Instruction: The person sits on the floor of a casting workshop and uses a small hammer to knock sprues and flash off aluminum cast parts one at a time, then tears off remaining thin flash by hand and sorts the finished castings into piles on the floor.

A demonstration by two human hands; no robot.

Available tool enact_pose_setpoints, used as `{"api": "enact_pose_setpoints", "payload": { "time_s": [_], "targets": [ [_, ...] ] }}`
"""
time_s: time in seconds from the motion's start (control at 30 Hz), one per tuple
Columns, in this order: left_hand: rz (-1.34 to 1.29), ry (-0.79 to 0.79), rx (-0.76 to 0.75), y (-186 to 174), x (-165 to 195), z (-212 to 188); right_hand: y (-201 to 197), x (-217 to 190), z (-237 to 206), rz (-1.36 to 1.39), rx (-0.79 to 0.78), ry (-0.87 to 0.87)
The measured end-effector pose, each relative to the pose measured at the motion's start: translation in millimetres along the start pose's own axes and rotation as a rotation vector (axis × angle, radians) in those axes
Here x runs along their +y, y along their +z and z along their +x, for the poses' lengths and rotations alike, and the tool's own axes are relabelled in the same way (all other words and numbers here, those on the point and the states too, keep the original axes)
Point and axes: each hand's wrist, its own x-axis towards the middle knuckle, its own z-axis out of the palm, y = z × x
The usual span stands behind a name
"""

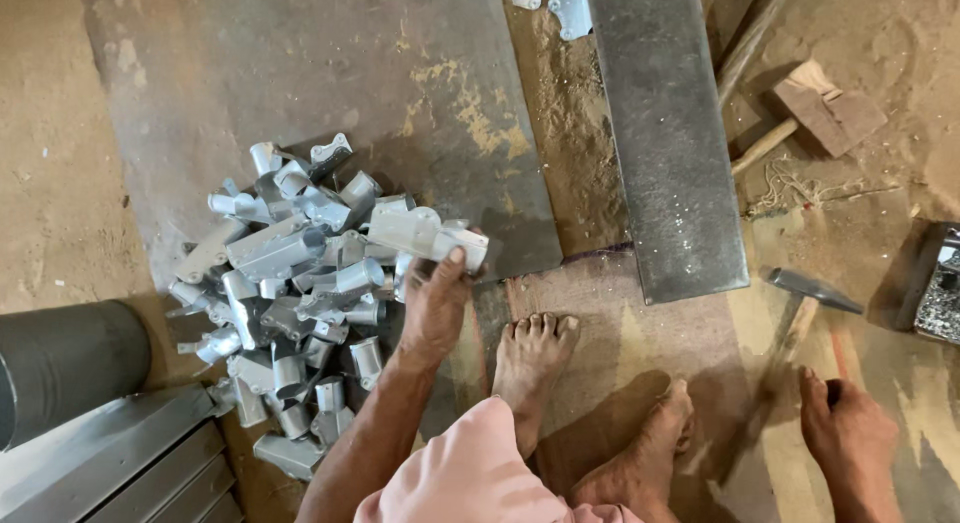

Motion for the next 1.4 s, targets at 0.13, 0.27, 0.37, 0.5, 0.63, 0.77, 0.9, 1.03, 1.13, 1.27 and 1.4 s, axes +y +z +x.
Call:
{"api": "enact_pose_setpoints", "payload": {
  "time_s": [0.13, 0.27, 0.37, 0.5, 0.63, 0.77, 0.9, 1.03, 1.13, 1.27, 1.4],
  "targets": [
    [0.1, 0.02, -0.09, 9.6, 8.4, 2.3, 2.0, -2.1, -5.1, 0.132, 0.042, 0.042],
    [0.313, 0.038, -0.046, 1.0, 14.6, 4.8, 3.2, -14.3, -12.6, 0.202, 0.022, 0.006],
    [0.135, 0.097, 0.173, -18.5, 34.2, 9.9, 1.6, -23.5, -18.1, 0.229, 0.039, -0.023],
    [-0.435, 0.097, 0.521, -58.5, 77.5, 11.4, 1.2, -35.6, -22.1, 0.237, 0.062, -0.086],
    [-0.322, -0.119, 0.24, -58.3, 64.1, 29.1, 3.6, -46.7, -19.4, 0.237, 0.059, -0.103],
    [0.473, 0.032, 0.062, -0.1, 25.9, 136.4, 0.4, -46.6, -10.9, 0.364, 0.008, -0.095],
    [1.352, 0.483, -0.115, 83.0, 19.4, 280.5, -4.4, -39.8, -0.9, 0.609, -0.075, 0.011],
    [1.662, 0.274, -0.031, 141.3, 27.6, 350.6, -3.9, -36.9, 3.3, 0.914, -0.136, 0.061],
    [1.701, -0.003, -0.037, 166.3, 33.9, 372.1, -4.7, -36.0, 2.8, 1.121, -0.107, 0.14],
    [1.723, 0.176, -0.005, 177.1, 33.9, 379.0, -9.9, -36.6, 1.2, 1.123, -0.154, 0.225],
    [1.788, 0.547, 0.037, 149.0, 45.7, 349.5, -16.2, -41.6, -3.4, 1.213, -0.137, 0.15]
  ]
}}
